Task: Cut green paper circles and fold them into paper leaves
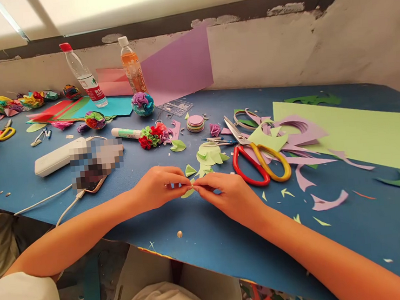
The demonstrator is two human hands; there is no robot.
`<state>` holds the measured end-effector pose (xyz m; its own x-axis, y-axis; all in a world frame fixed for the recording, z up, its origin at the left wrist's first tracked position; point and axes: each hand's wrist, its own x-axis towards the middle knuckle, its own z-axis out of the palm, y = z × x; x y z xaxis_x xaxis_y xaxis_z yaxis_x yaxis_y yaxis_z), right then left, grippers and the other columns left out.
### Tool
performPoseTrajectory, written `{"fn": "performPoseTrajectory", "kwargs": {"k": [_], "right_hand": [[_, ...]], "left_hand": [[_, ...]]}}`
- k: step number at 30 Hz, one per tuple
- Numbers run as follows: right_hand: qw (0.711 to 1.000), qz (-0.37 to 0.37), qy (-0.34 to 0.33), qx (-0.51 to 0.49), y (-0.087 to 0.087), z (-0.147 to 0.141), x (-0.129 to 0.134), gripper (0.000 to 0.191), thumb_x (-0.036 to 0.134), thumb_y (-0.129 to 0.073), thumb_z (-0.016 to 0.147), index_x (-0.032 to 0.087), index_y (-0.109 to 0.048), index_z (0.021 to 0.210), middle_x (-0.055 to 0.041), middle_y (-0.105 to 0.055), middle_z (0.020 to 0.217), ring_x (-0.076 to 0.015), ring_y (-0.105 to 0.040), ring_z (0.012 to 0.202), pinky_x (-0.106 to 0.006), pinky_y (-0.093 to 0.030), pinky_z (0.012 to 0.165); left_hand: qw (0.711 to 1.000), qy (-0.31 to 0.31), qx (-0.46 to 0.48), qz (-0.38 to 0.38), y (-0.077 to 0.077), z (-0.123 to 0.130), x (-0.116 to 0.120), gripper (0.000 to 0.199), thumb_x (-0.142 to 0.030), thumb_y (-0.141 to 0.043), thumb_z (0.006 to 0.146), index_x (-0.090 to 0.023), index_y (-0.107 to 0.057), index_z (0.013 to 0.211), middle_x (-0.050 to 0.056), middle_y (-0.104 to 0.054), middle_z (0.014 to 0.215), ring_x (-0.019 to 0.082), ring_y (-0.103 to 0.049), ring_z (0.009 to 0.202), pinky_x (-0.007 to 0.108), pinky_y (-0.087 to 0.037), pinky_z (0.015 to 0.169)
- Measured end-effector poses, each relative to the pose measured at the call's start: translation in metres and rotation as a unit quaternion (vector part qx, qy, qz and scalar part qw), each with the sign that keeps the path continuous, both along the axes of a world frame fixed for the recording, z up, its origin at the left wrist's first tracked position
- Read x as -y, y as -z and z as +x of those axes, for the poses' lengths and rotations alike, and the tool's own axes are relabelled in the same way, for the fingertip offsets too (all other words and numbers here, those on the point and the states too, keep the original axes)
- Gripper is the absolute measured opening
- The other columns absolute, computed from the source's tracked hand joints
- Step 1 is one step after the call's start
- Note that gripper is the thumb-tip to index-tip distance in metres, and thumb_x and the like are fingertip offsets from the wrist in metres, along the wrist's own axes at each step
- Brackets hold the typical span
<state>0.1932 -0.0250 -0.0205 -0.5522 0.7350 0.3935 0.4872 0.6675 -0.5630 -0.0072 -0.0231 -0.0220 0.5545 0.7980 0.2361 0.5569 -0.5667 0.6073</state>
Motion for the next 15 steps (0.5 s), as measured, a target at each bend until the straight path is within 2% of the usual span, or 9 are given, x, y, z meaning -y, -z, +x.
{"fn": "performPoseTrajectory", "kwargs": {"k": [8, 13, 15], "right_hand": [[1.000, -0.020, -0.004, -0.020, 0.0015, 0.0008, 0.0011, 0.015, 0.023, -0.052, 0.084, 0.021, -0.065, 0.078, -0.0017, -0.068, 0.071, -0.0152, -0.062, 0.063, -0.026, -0.051, 0.062], [0.986, -0.129, 0.050, -0.097, -0.0003, -0.0033, 0.0046, 0.010, 0.030, -0.059, 0.080, 0.021, -0.063, 0.080, -0.0009, -0.065, 0.069, -0.0148, -0.060, 0.061, -0.025, -0.051, 0.055], [0.973, -0.179, 0.066, -0.128, -0.0007, -0.0060, 0.0057, 0.015, 0.034, -0.062, 0.078, 0.022, -0.063, 0.085, 0.0004, -0.063, 0.066, -0.0138, -0.058, 0.058, -0.024, -0.051, 0.054]], "left_hand": [[0.999, 0.044, 0.007, 0.029, 0.0014, -0.0012, 0.0000, 0.024, -0.023, -0.048, 0.087, -0.016, -0.071, 0.082, 0.003, -0.062, 0.075, 0.007, -0.052, 0.061, 0.017, -0.040, 0.059], [0.990, 0.008, 0.142, 0.025, 0.0035, 0.0042, 0.0012, 0.019, -0.022, -0.052, 0.085, -0.014, -0.069, 0.082, 0.004, -0.064, 0.077, 0.007, -0.053, 0.062, 0.016, -0.046, 0.060], [0.979, -0.016, 0.204, 0.001, 0.0032, 0.0075, 0.0024, 0.018, -0.024, -0.055, 0.083, -0.013, -0.068, 0.081, 0.004, -0.064, 0.076, 0.007, -0.054, 0.063, 0.015, -0.047, 0.056]]}}
